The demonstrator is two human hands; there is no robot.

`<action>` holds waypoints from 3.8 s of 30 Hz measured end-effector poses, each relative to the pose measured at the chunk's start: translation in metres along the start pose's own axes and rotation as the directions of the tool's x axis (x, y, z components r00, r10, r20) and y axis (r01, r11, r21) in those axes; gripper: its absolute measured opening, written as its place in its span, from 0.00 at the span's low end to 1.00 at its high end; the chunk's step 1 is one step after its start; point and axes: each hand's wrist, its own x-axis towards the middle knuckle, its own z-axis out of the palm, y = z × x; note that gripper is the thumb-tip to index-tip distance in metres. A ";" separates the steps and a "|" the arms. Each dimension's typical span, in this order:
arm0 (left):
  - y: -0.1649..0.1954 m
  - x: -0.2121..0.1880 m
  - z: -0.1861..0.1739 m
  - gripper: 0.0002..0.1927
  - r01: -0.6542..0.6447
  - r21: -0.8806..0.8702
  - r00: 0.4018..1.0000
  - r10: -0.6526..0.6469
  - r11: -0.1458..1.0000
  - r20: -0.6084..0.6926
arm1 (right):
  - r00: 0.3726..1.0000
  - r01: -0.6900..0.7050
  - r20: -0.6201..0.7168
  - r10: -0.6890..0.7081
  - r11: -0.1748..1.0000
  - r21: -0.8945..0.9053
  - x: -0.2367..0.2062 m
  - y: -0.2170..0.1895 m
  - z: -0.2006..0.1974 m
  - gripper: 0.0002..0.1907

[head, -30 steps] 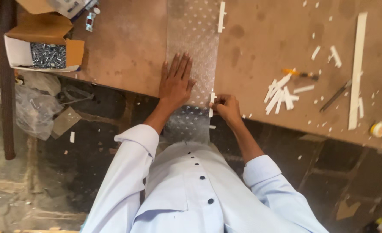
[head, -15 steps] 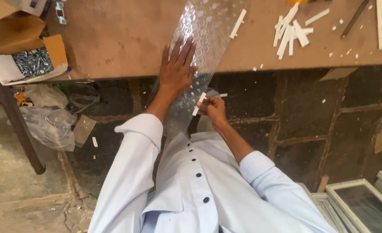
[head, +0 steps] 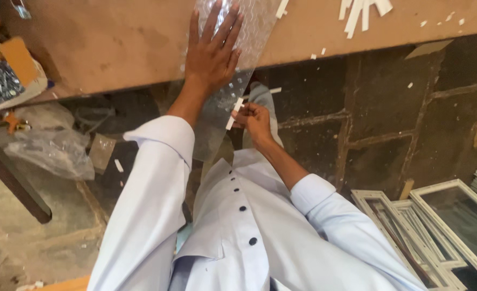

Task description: The person assembles a small textured glass panel by attaching white plastic spacers along its edges. They pick up spacers, position them on the glass, and press them into place. The person also uses a hammer to tap spacers and adjusts the panel orientation on the workbench.

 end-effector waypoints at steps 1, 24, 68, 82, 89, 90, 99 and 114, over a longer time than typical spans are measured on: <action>0.000 -0.001 0.000 0.32 -0.016 -0.003 1.000 0.016 1.000 0.001 | 1.000 -0.005 -0.014 0.005 1.000 0.011 0.000 0.003 0.000 0.04; 0.000 0.007 0.002 0.29 -0.074 0.042 0.996 0.072 0.996 0.057 | 0.985 0.070 -0.164 -0.057 0.995 0.073 0.028 -0.011 -0.008 0.05; -0.033 0.003 -0.010 0.27 -0.169 0.030 0.986 0.169 0.985 0.013 | 0.992 -0.083 -0.068 0.107 0.952 0.295 0.018 0.003 0.055 0.06; -0.038 0.006 -0.010 0.26 -0.250 0.156 0.968 0.246 0.956 0.048 | 0.986 -0.096 -0.102 0.135 0.944 0.317 0.025 -0.004 0.051 0.06; -0.038 0.010 -0.013 0.27 -0.241 0.111 0.970 0.233 0.964 0.073 | 0.991 -0.084 -0.082 0.110 0.960 0.268 0.025 -0.010 0.050 0.07; -0.038 0.009 -0.013 0.26 -0.231 0.087 0.971 0.224 0.969 0.078 | 0.991 -0.081 -0.080 0.105 0.961 0.263 0.025 -0.010 0.049 0.07; -0.027 0.013 -0.020 0.29 -0.173 0.081 0.981 0.179 0.982 -0.075 | 0.999 -0.013 -0.027 0.017 0.990 0.142 0.025 -0.028 0.043 0.04; 0.018 -0.239 -0.089 0.32 0.686 -0.594 0.414 -0.897 0.419 -0.155 | 0.990 0.083 -0.093 -0.103 0.977 -0.198 0.060 -0.154 0.035 0.04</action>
